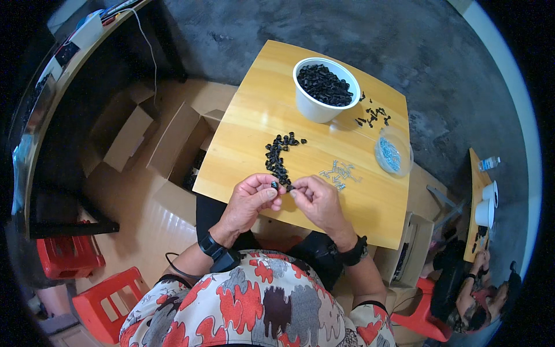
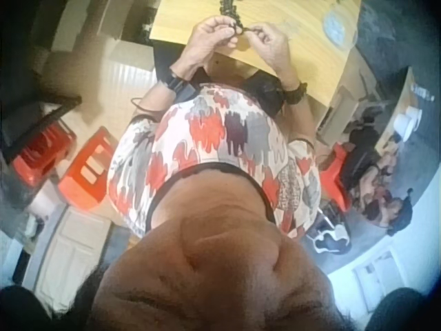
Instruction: Assembling silver pins into small black plastic caps.
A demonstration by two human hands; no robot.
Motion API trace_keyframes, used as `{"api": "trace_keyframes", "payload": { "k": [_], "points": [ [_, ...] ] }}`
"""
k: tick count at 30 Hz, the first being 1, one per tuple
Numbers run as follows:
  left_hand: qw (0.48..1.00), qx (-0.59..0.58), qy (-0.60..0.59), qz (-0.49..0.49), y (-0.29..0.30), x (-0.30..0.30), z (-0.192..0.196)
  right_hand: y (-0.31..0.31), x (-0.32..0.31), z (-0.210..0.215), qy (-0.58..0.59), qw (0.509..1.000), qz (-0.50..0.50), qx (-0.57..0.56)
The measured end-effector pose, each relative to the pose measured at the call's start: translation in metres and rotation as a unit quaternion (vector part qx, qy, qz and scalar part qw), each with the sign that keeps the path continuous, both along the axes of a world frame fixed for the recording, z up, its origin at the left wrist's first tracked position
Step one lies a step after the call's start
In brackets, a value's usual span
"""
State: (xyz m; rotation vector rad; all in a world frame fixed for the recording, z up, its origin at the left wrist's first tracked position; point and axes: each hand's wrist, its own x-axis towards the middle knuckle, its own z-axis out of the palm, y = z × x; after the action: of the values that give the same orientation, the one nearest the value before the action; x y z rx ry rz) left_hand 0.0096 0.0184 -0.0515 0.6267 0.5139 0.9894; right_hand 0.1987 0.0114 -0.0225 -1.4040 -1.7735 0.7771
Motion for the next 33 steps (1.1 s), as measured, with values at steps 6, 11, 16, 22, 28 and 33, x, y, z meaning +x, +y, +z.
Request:
{"api": "trace_keyframes", "payload": {
  "k": [6, 11, 16, 22, 28, 33],
  "points": [
    [0.999, -0.005, -0.035, 0.001, -0.005, 0.018, 0.006, -0.022, -0.012, 0.000, 0.138, 0.990, -0.025, -0.010],
    [1.000, 0.009, -0.030, -0.006, -0.005, 0.022, 0.007, -0.026, -0.009, 0.000, 0.182, 0.981, -0.025, -0.061],
    [0.996, 0.082, 0.042, 0.013, -0.001, 0.026, 0.014, -0.028, -0.002, -0.012, 0.284, 0.954, -0.051, -0.083],
    [0.996, 0.070, 0.058, -0.009, 0.001, 0.029, 0.020, -0.013, 0.012, 0.010, 0.132, 0.982, -0.065, 0.122],
    [0.995, 0.075, 0.068, -0.011, 0.001, 0.029, 0.020, -0.012, 0.008, 0.032, -0.035, 0.975, 0.021, 0.220],
    [0.995, 0.069, 0.074, 0.005, 0.000, 0.026, 0.018, -0.019, -0.003, 0.033, -0.001, 0.987, -0.019, 0.158]
  ]
}}
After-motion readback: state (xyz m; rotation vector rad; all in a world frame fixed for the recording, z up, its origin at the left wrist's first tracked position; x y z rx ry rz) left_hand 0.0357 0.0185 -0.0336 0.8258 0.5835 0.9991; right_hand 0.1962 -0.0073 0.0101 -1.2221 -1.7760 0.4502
